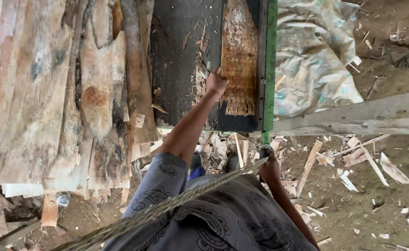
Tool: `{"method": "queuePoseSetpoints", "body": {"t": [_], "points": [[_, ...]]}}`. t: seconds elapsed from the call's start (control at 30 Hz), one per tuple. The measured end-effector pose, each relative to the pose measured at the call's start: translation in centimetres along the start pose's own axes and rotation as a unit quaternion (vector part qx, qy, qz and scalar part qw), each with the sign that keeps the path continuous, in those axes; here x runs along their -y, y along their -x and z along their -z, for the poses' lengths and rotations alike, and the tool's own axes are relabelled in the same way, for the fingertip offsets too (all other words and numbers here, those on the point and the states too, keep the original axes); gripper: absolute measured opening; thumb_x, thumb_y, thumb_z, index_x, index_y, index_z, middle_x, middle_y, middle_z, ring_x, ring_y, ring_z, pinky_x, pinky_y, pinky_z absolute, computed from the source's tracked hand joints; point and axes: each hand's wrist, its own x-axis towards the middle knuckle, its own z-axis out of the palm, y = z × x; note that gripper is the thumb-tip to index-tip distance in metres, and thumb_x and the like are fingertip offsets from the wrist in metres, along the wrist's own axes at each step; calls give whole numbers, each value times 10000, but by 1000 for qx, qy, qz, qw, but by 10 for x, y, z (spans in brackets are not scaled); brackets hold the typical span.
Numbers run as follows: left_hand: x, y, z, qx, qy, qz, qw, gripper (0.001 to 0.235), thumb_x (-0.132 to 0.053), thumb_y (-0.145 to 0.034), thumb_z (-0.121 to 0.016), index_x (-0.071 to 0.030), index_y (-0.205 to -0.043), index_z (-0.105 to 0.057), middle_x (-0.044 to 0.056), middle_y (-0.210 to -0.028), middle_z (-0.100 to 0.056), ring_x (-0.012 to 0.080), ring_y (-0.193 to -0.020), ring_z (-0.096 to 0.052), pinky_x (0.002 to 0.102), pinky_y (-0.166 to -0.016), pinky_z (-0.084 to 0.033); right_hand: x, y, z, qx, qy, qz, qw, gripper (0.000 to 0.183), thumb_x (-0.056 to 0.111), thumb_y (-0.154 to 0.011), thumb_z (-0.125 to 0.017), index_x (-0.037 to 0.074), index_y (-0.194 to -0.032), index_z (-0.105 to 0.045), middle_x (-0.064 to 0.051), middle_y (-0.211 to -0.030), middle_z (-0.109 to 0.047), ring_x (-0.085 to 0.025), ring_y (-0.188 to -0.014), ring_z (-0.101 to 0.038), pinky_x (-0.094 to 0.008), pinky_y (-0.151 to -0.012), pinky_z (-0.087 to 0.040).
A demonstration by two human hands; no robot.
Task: Cutting and trimming wood veneer sheets using a manual guillotine cutter.
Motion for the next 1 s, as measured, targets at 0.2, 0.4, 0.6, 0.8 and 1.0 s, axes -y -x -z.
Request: {"method": "queuePoseSetpoints", "body": {"t": [0.2,0.4,0.6,0.8,1.0], "points": [[31,5,10,-37,27,-25,999,664,-47,-839,-738,-183,-1463,-557,148,-1210,-767,242,-809,-724,401,-678,-610,108,48,84,-3,-98,-35,995,375,133,-937,-695,24,-1278,-582,-165,-854,-750,-199,-577,-680,-333,-423,-541],[-32,76,90,-66,-160,35,984,548,-275,-981,-661,-230,-1505,-508,172,-1231,-743,374,-1094,-702,521,-916,-578,158,58,124,26,-106,-89,990,398,153,-934,-680,36,-1294,-558,-147,-867,-741,-208,-555,-679,-365,-414,-550],[-41,94,51,-153,-302,-39,940,825,-415,-892,-685,-196,-1568,-265,188,-1635,-307,371,-1466,-350,621,-1142,-350,185,65,140,28,-102,-112,988,464,157,-912,-708,55,-1334,-545,-168,-897,-744,-243,-540,-682,-389,-441,-567],[-92,100,17,-8,-390,-30,920,1021,-702,-872,-647,-169,-1593,-160,189,-1631,-212,441,-1477,-207,673,-1170,-262,180,70,148,11,-108,-94,990,438,132,-889,-682,52,-1309,-587,-135,-864,-755,-227,-527,-683,-381,-449,-557],[-99,87,7,12,-422,-38,906,687,-376,-918,-642,-139,-1497,-360,208,-1480,-396,439,-1349,-373,673,-1046,-403,195,68,156,20,-88,-114,989,449,215,-883,-757,49,-1266,-593,-153,-793,-735,-241,-531,-685,-392,-456,-567]]}}
